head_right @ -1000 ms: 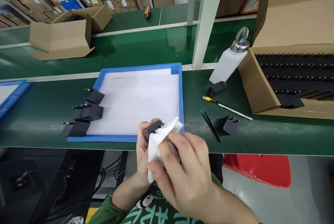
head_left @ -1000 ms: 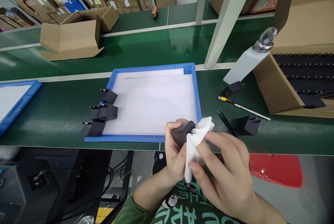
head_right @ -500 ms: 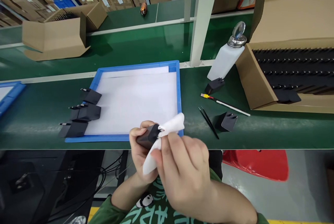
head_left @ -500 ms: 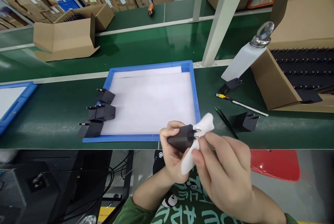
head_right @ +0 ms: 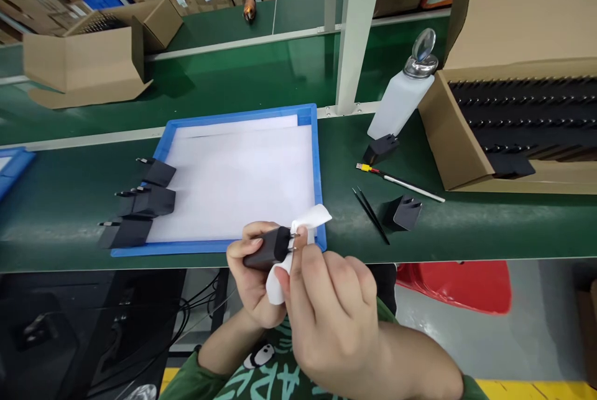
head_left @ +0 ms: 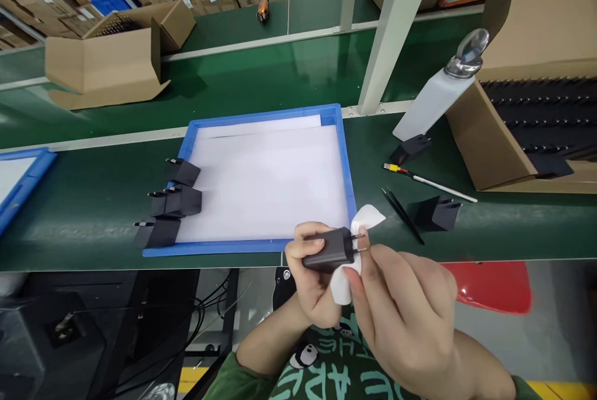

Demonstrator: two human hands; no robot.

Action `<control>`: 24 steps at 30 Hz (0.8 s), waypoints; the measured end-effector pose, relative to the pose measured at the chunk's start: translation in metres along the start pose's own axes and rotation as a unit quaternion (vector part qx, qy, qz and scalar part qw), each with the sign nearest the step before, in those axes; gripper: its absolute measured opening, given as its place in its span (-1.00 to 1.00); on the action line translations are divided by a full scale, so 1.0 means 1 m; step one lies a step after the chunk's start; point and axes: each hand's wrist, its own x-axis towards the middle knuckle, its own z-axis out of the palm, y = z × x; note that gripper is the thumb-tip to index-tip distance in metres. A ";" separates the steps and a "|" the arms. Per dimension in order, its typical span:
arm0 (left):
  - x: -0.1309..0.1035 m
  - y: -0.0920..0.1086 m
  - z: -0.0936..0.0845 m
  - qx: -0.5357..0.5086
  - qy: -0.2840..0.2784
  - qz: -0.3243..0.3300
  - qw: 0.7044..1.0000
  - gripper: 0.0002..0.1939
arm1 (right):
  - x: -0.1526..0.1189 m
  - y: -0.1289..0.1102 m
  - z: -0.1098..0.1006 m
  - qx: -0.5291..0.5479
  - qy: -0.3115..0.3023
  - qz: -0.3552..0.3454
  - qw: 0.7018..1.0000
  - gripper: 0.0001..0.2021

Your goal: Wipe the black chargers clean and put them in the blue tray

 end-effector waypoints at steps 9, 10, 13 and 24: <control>-0.002 -0.004 -0.008 0.066 -0.041 0.059 0.995 -0.49 | -0.002 0.015 -0.005 0.075 -0.042 0.022 0.996 -0.85; -0.002 -0.004 -0.009 0.065 -0.041 0.059 0.995 -0.47 | -0.003 0.014 -0.005 0.073 -0.040 0.023 0.996 -0.87; -0.002 -0.004 -0.009 0.073 -0.050 0.072 0.993 -0.46 | -0.002 0.014 -0.003 0.077 -0.068 0.031 0.994 -0.72; -0.005 0.001 -0.014 0.074 -0.044 0.065 0.994 -0.47 | -0.001 0.010 -0.004 0.092 -0.049 0.015 0.994 -0.69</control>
